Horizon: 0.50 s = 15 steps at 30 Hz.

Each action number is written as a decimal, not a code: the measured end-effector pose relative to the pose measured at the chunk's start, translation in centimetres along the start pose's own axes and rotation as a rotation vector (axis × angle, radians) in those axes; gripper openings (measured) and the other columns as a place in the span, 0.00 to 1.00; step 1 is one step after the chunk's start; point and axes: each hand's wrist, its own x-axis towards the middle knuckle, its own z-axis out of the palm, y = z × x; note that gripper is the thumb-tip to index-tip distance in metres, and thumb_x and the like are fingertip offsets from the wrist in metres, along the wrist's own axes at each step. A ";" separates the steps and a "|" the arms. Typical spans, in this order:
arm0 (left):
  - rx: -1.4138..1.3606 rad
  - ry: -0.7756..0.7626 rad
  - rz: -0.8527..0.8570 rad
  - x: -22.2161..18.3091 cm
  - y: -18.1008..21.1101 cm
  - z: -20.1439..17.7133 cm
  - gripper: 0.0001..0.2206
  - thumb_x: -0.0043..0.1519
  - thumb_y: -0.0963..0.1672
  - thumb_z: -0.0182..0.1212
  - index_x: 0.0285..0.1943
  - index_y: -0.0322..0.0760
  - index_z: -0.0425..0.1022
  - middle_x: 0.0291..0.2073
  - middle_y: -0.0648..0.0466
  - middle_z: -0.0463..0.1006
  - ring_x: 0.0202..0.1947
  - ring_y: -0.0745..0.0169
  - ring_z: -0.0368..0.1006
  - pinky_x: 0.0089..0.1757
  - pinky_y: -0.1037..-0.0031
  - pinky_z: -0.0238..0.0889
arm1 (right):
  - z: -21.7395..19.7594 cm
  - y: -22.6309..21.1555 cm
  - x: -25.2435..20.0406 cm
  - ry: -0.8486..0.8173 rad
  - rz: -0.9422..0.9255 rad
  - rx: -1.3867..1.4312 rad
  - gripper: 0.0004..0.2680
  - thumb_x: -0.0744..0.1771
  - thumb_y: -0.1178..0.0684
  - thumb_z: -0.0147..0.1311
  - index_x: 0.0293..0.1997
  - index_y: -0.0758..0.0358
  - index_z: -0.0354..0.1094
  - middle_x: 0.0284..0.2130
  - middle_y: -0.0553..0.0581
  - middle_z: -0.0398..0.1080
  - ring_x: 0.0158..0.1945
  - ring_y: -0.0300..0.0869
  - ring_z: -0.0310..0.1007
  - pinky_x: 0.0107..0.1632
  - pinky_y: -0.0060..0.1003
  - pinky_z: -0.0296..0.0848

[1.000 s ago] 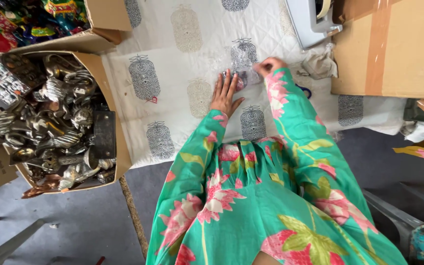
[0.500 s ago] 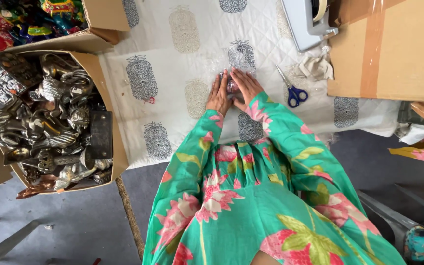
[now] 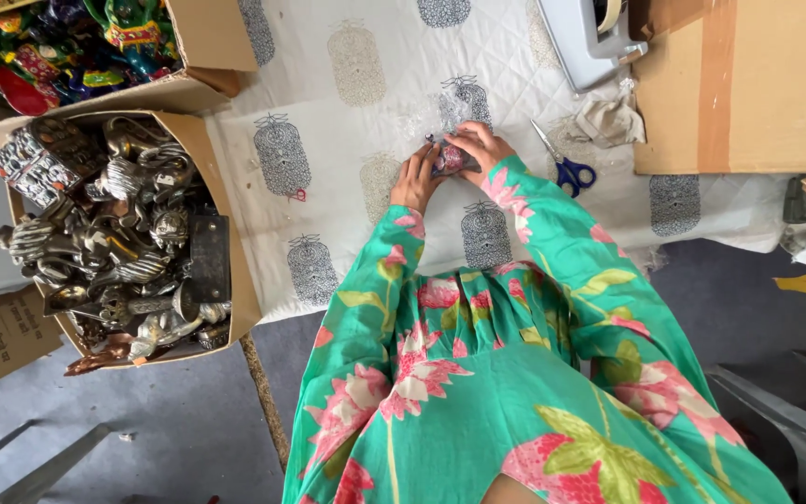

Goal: The person wraps small toy figurines in bubble wrap, tears pieces of tape from a tape dispenser to secure the wrapping, and places the wrapped toys into a cardboard box. They handle the toys one at a time, smoothing the wrap around each figure before taping it closed.

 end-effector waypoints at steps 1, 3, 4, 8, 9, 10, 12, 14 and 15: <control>0.003 0.002 0.003 0.2 -0.3 0.0 0.35 0.56 0.47 0.72 0.74 0.47 0.63 0.65 0.58 0.68 0.57 0.55 0.70 0.52 0.70 0.71 | -0.3 -0.1 0.3 0.004 -0.002 0.000 0.28 0.59 0.59 0.69 0.67 0.52 0.65 0.65 0.56 0.61 0.65 0.47 0.69 0.65 0.41 0.70; -0.010 0.031 0.020 0.4 -0.7 0.0 0.35 0.53 0.48 0.73 0.72 0.47 0.65 0.62 0.61 0.71 0.51 0.58 0.74 0.49 0.71 0.72 | -0.7 -0.4 0.6 -0.049 0.061 0.014 0.29 0.57 0.60 0.70 0.67 0.52 0.68 0.58 0.56 0.63 0.61 0.47 0.71 0.62 0.40 0.73; -0.008 0.031 0.019 0.6 -0.6 -0.5 0.35 0.53 0.48 0.73 0.72 0.47 0.65 0.62 0.61 0.71 0.51 0.58 0.74 0.49 0.71 0.72 | -1.0 -0.3 0.8 -0.049 0.059 0.016 0.29 0.57 0.60 0.70 0.67 0.52 0.68 0.58 0.56 0.63 0.61 0.47 0.71 0.62 0.40 0.73; -0.102 -0.007 -0.042 1.1 -0.5 -1.8 0.29 0.57 0.50 0.71 0.69 0.50 0.69 0.58 0.60 0.76 0.49 0.55 0.76 0.47 0.67 0.73 | -1.3 0.7 0.9 -0.167 0.153 0.077 0.28 0.61 0.53 0.71 0.69 0.53 0.63 0.58 0.58 0.68 0.60 0.50 0.72 0.60 0.42 0.72; -0.138 -0.035 -0.087 1.1 -0.5 -2.0 0.26 0.60 0.50 0.70 0.68 0.52 0.70 0.57 0.60 0.78 0.49 0.54 0.77 0.47 0.65 0.73 | -1.2 1.2 0.7 -0.132 0.123 0.143 0.28 0.62 0.51 0.70 0.69 0.56 0.61 0.59 0.60 0.69 0.61 0.51 0.72 0.62 0.43 0.71; -0.139 -0.035 -0.087 1.4 -0.3 -2.5 0.26 0.60 0.50 0.70 0.68 0.52 0.70 0.57 0.60 0.78 0.49 0.54 0.77 0.47 0.65 0.73 | -0.6 2.2 0.4 -0.132 0.123 0.143 0.28 0.62 0.51 0.70 0.69 0.56 0.61 0.59 0.60 0.69 0.61 0.51 0.72 0.62 0.43 0.71; -0.190 -0.058 -0.104 1.9 0.1 -3.6 0.24 0.60 0.52 0.69 0.64 0.51 0.73 0.53 0.57 0.80 0.48 0.52 0.78 0.47 0.63 0.73 | 0.7 4.2 -0.1 -0.137 0.156 0.198 0.30 0.60 0.46 0.71 0.68 0.57 0.59 0.54 0.62 0.72 0.59 0.51 0.73 0.62 0.43 0.71; -0.235 -0.066 -0.115 2.0 0.4 -4.8 0.23 0.59 0.52 0.70 0.63 0.52 0.74 0.52 0.58 0.81 0.49 0.53 0.79 0.47 0.64 0.74 | 1.1 4.9 -0.5 -0.157 0.168 0.196 0.28 0.61 0.45 0.71 0.66 0.56 0.61 0.53 0.61 0.73 0.58 0.51 0.75 0.62 0.43 0.72; -0.278 -0.075 -0.122 2.1 0.6 -5.3 0.22 0.59 0.52 0.71 0.62 0.52 0.75 0.50 0.59 0.81 0.49 0.55 0.80 0.47 0.65 0.74 | 1.3 5.3 -0.7 -0.174 0.180 0.194 0.27 0.61 0.45 0.72 0.65 0.55 0.64 0.53 0.61 0.75 0.58 0.50 0.76 0.61 0.43 0.72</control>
